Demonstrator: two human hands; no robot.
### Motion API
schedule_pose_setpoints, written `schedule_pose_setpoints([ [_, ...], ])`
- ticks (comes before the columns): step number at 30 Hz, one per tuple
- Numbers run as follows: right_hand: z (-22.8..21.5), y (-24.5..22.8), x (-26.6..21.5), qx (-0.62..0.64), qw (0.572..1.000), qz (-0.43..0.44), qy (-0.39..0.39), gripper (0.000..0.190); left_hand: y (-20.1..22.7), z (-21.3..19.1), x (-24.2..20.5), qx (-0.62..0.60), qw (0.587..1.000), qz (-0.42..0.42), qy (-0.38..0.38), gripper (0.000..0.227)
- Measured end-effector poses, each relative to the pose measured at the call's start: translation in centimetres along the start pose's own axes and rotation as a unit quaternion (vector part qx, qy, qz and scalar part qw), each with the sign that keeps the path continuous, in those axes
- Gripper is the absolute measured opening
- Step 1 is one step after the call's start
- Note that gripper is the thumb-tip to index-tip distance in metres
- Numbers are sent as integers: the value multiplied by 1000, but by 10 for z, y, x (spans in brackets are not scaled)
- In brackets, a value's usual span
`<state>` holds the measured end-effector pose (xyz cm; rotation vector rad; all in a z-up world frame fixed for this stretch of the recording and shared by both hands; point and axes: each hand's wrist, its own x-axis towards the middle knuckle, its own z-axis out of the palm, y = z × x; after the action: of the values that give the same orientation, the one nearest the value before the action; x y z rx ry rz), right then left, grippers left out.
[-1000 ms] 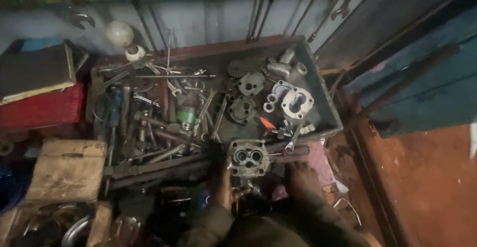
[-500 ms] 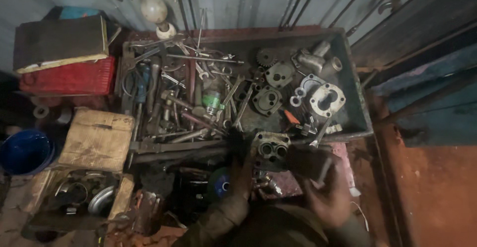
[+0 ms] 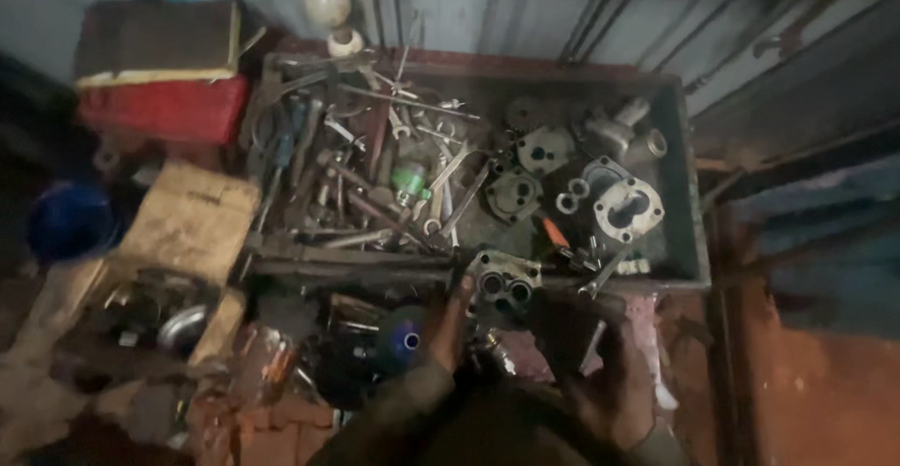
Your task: The person holds a metallic engine component and uses a small tool to scrape and clean its surfaces. They repeatedly rotate the part to access different areas, occasionally wiping it with a cloth.
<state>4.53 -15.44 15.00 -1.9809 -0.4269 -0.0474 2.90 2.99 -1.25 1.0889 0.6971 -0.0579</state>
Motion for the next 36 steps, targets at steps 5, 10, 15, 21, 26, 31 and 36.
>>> schedule_pose_setpoints([
  [5, -14, 11, 12, -90, 991, -2, -101, 62, 27, 5, -17, 63, 997, 30, 13, 82],
  [10, -31, 9, 10, 19, 996, -56, -67, 65, 21, 7, -21, 35, 999, 4, 21, 81],
  [15, -31, 8, 25, -59, 981, -89, -165, 64, 19, 13, -22, 3, 998, 37, 47, 79],
  [21, -18, -5, 59, -26, 974, -133, -184, 62, 25, 16, -21, 19, 994, 80, 69, 81],
  [26, 3, -25, 94, -100, 950, -110, -273, 58, 23, 16, -21, 48, 994, 6, 98, 88],
  [31, 8, -30, 108, -107, 947, -197, -230, 59, 18, 17, -13, 63, 989, 36, 127, 92],
  [36, 13, -28, 109, -145, 925, -163, -310, 50, 12, 19, -14, 51, 989, 64, 122, 93],
])
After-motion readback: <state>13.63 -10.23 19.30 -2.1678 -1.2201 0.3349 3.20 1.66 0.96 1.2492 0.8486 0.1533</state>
